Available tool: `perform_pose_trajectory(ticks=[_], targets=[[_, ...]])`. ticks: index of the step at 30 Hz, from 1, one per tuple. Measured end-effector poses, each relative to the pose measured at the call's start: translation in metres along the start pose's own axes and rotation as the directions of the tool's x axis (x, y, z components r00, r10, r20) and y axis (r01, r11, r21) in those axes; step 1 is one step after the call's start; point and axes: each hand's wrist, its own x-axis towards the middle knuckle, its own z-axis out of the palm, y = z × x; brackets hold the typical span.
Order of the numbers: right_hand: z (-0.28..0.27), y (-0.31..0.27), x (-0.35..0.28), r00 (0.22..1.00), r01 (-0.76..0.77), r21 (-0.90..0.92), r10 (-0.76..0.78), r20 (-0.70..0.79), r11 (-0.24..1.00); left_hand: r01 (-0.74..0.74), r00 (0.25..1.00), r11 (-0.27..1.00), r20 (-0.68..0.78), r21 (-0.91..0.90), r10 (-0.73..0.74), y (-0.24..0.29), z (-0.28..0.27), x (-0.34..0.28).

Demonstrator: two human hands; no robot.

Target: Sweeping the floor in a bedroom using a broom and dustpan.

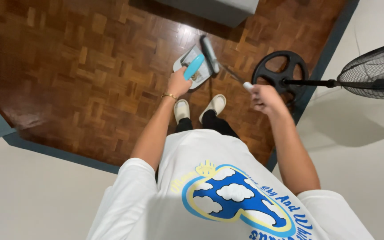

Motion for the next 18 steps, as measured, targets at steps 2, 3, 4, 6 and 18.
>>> perform_pose_trajectory(ticks=[2, 3, 4, 6, 18], targets=[[-0.002, -0.014, -0.024, 1.000, 0.009, 0.020, -0.009, 0.005, 1.000, 0.015, 0.999, 1.000, -0.029, -0.014, -0.016, -0.001, -0.012, -0.004], [-0.004, -0.022, -0.036, 1.000, 0.017, 0.044, -0.017, 0.009, 0.999, 0.030, 0.998, 0.999, -0.056, -0.025, -0.031, -0.002, -0.018, -0.007], [-0.003, -0.026, -0.039, 1.000, 0.016, 0.039, -0.016, 0.012, 0.999, 0.034, 0.998, 0.999, -0.058, -0.028, -0.036, -0.010, -0.022, -0.004], [-0.004, -0.033, -0.048, 0.996, 0.058, 0.032, -0.060, 0.066, 0.998, -0.024, 0.995, 1.000, -0.096, 0.010, 0.025, -0.023, -0.026, 0.000], [0.035, 0.028, 0.090, 0.991, 0.072, -0.324, -0.106, -0.086, 0.943, 0.101, 0.986, 0.995, -0.136, 0.017, -0.098, -0.038, -0.075, -0.016]])
